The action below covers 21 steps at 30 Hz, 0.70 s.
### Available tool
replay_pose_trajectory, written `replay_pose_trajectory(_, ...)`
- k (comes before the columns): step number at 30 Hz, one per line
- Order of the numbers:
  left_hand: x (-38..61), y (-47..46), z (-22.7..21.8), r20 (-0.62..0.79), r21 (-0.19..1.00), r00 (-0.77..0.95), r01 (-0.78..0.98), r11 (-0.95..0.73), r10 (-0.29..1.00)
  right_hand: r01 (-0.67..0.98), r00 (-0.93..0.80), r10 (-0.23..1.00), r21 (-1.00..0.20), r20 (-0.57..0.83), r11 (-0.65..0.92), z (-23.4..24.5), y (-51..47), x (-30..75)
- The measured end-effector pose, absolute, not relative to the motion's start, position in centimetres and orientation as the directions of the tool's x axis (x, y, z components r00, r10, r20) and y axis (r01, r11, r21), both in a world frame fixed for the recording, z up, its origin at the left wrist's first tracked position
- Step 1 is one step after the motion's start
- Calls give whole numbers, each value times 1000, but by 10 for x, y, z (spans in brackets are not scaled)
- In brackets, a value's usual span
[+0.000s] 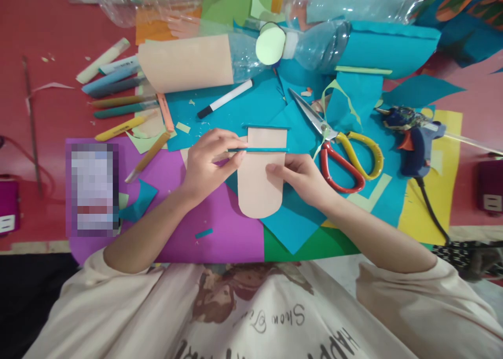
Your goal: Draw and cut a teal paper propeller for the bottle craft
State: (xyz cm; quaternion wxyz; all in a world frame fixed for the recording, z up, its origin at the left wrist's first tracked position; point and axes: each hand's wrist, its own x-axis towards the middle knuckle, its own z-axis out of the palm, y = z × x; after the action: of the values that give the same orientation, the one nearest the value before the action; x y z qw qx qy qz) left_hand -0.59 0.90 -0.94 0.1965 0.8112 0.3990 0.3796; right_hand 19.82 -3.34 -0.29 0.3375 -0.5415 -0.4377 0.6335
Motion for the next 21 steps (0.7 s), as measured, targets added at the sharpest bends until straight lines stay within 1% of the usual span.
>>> replay_pose_trajectory(5, -6, 8, -11, 483, 628, 399, 463, -626, 779, 42, -189, 908, -927, -374, -373, -3, -34, 198)
replay_pose_trajectory(7, -5, 8, -10, 469, 662, 390, 438, -608, 792, 38, -205, 908, -930, -365, -365, -4, -34, 198)
replay_pose_trajectory(9, -5, 7, -9, 402, 745, 376, 396, -537, 835, 20, -213, 910, -932, -357, -361, -4, -34, 198)
replay_pose_trajectory(11, -4, 7, -9, 290, 844, 379, 332, -422, 879, 11, -210, 913, -935, -349, -355, -4, -34, 198)
replay_pose_trajectory(13, -3, 7, -9, 183, 911, 403, 272, -308, 897, 25, -208, 918, -940, -337, -340, -3, -34, 198)
replay_pose_trajectory(15, -3, 8, -10, 101, 943, 421, 248, -221, 901, 30, -218, 922, -947, -319, -320, -3, -34, 198)
replay_pose_trajectory(17, -2, 8, -10, 59, 955, 414, 241, -172, 908, 0, -235, 927, -953, -293, -302, -3, -33, 198)
replay_pose_trajectory(21, 0, 5, -6, 62, 957, 411, 235, -171, 910, -79, -196, 949, -960, -248, -267, -3, -30, 198)
